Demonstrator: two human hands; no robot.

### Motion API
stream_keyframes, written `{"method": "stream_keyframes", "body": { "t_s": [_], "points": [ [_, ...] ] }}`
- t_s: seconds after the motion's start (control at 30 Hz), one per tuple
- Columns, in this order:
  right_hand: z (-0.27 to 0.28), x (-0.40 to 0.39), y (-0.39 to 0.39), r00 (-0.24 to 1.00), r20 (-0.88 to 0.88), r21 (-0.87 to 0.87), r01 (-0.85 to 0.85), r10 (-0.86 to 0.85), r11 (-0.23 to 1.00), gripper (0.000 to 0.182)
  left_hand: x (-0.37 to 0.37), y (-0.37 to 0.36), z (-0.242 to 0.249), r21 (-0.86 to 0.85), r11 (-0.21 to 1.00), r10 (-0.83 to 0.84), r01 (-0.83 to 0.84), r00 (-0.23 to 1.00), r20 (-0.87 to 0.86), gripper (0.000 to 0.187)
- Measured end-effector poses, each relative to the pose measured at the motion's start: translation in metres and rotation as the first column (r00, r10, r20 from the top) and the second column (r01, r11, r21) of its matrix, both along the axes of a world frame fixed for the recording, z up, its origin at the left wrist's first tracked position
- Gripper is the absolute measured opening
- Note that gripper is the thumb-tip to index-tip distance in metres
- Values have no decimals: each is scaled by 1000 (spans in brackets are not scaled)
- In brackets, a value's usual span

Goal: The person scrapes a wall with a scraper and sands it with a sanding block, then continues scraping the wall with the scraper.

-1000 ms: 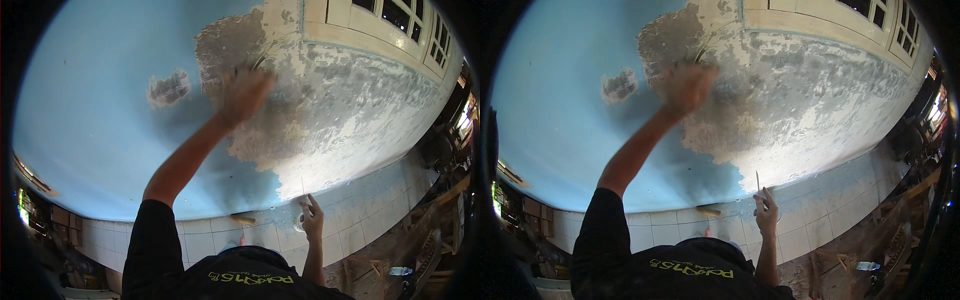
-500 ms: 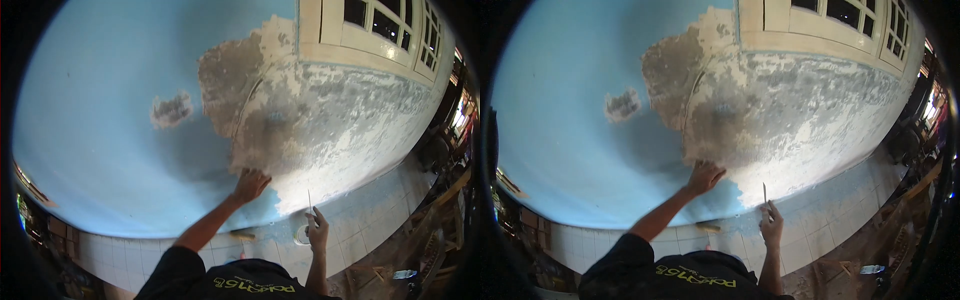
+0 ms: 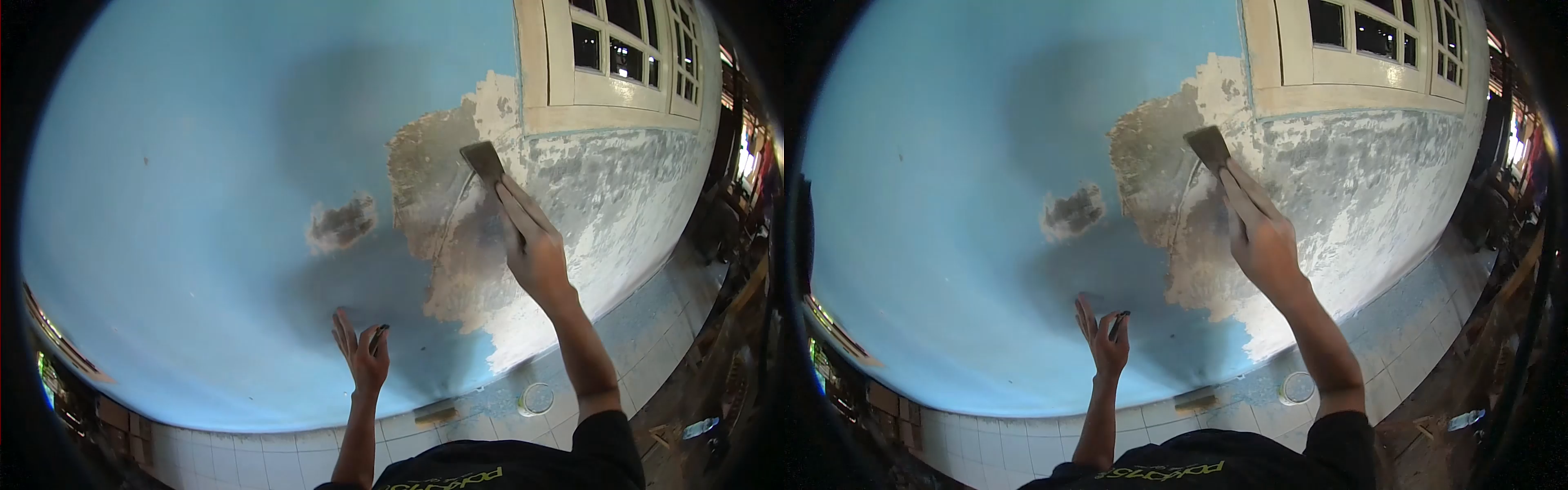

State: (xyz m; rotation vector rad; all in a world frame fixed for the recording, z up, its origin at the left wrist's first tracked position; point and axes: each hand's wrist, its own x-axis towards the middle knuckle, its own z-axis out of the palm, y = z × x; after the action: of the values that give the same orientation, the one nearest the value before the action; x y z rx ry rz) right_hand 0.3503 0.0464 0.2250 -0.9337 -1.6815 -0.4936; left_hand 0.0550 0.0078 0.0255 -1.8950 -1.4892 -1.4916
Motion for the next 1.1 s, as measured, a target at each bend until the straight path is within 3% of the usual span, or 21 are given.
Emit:
{"method": "stream_keyframes", "body": {
  "t_s": [0.07,0.17,0.33,0.43,0.5,0.83,0.9,1.1],
  "points": [
    [16,-11,6,999,-3,18,44,-44,999,40,-21,0,-7,-275,961,21,-33,999,-46,13],
    [50,-21,12,993,1,42,121,-121,992,44,-33,-1,-10,-384,923,-33,0,996,-81,16],
    [43,-34,-7,974,47,-41,223,-221,974,49,-38,-6,-9,-397,917,-77,29,991,-105,18],
    [44,-36,-10,970,32,-52,242,-240,969,39,-42,-4,-10,-399,916,-100,47,988,-114,19],
    [53,-35,-11,972,63,-8,226,-225,974,47,-45,0,-12,-410,911,-113,55,987,-118,19],
    [50,-30,-9,974,73,32,213,-215,977,42,-48,-4,-13,-419,907,-61,-29,978,-200,19],
    [38,-29,-14,971,109,-32,217,-212,976,42,-49,-7,-14,-419,907,-44,-48,977,-209,19],
    [63,-30,-13,973,102,-31,212,-208,977,43,-45,-2,-13,-424,905,-60,-19,983,-171,20]
  ]
}}
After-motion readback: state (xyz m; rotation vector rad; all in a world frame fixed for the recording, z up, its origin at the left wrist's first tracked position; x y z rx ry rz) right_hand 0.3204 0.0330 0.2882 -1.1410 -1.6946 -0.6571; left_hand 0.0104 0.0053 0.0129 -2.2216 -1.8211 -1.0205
